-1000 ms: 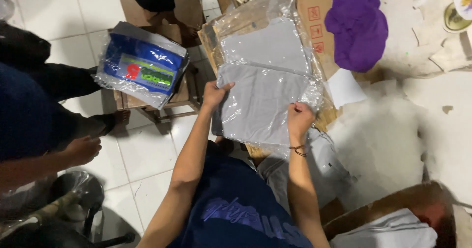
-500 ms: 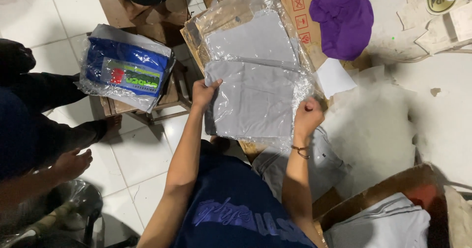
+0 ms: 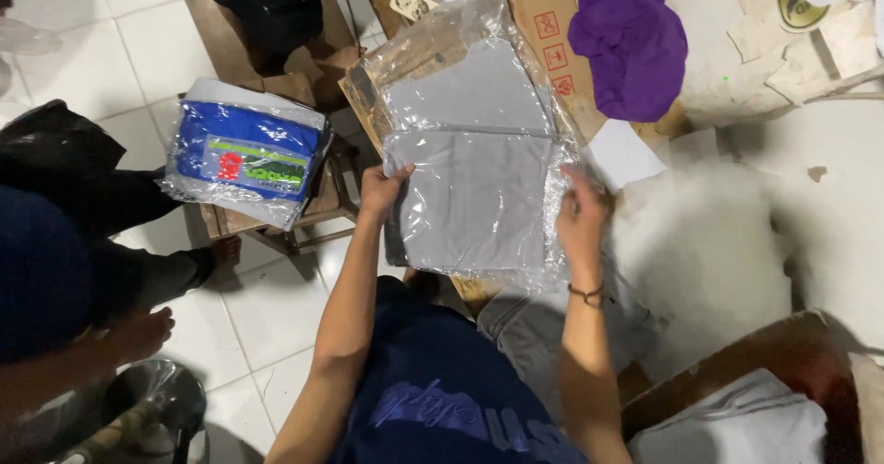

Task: The person places a folded grey t-shirt into a clear plastic bag on a wooden table. They smooth the shirt inside the bag, fold the plastic over, and seal it. The person then picks up the packaged shirt and places it on a stack of other packaged items.

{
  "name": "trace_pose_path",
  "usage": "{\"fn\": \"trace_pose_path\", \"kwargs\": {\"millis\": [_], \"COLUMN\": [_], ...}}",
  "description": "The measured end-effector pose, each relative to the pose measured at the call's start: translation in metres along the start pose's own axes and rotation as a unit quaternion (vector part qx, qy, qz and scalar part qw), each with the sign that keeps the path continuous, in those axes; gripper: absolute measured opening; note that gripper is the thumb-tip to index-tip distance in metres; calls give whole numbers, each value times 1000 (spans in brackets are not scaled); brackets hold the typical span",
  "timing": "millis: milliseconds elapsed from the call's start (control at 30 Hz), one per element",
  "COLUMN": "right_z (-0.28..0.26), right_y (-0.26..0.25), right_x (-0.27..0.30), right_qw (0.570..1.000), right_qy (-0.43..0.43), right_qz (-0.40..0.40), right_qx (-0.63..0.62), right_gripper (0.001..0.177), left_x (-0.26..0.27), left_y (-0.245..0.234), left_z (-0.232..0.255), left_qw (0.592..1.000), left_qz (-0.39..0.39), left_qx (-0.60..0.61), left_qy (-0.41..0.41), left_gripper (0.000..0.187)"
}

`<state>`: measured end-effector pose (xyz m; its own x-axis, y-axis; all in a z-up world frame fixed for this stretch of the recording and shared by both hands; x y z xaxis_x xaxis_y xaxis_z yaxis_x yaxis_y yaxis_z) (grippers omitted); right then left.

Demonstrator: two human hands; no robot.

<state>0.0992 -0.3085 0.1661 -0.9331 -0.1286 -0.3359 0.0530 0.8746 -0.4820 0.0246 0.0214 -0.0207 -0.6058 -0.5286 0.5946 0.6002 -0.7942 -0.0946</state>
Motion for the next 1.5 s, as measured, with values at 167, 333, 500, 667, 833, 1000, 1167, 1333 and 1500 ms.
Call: {"fn": "trace_pose_path", "kwargs": {"millis": [167, 333, 500, 667, 833, 1000, 1167, 1333, 1500], "right_z": [39, 94, 131, 87, 33, 101, 87, 85, 69], "right_y": [43, 13, -42, -82, 0, 35, 33, 30, 33], "right_x": [89, 113, 112, 90, 69, 55, 46, 38, 38], "right_qw": [903, 900, 915, 958, 978, 971, 961, 976, 962], "right_qy": [-201, -92, 23, -27, 170, 119, 159, 195, 259], "right_qz": [-292, -220, -129, 47, -111, -99, -95, -62, -68], "right_qx": [242, 364, 382, 280, -38, 181, 207, 69, 45], "right_gripper": [42, 17, 22, 34, 24, 29, 30, 19, 42], "left_x": [-4, -15, 10, 23, -16, 65, 4, 43, 60], "left_y": [-4, 2, -3, -9, -5, -20, -16, -20, -18], "left_z": [0, -11, 14, 30, -7, 59, 1, 40, 47], "left_qw": [1000, 1000, 1000, 999, 999, 997, 998, 998, 999], "left_qz": [13, 0, 4, -37, -37, -57, -64, -62, -40], "left_qx": [2, -8, 0, 23, 16, 49, 27, 12, -8], "left_qy": [14, 0, 10, -15, -15, -19, -11, 9, 8], "left_gripper": [19, 24, 31, 35, 28, 33, 52, 81, 79]}}
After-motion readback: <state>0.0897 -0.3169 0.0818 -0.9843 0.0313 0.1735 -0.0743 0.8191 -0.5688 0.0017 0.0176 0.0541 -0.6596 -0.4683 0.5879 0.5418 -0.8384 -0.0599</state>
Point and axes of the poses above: each hand's wrist, its own x-axis away from the middle knuckle, its own y-axis out of the palm, z = x × y, the point moved 4 cm from there along -x, towards the middle knuckle, and after that the axes turned 4 degrees about -y, right-handed, at the moved point
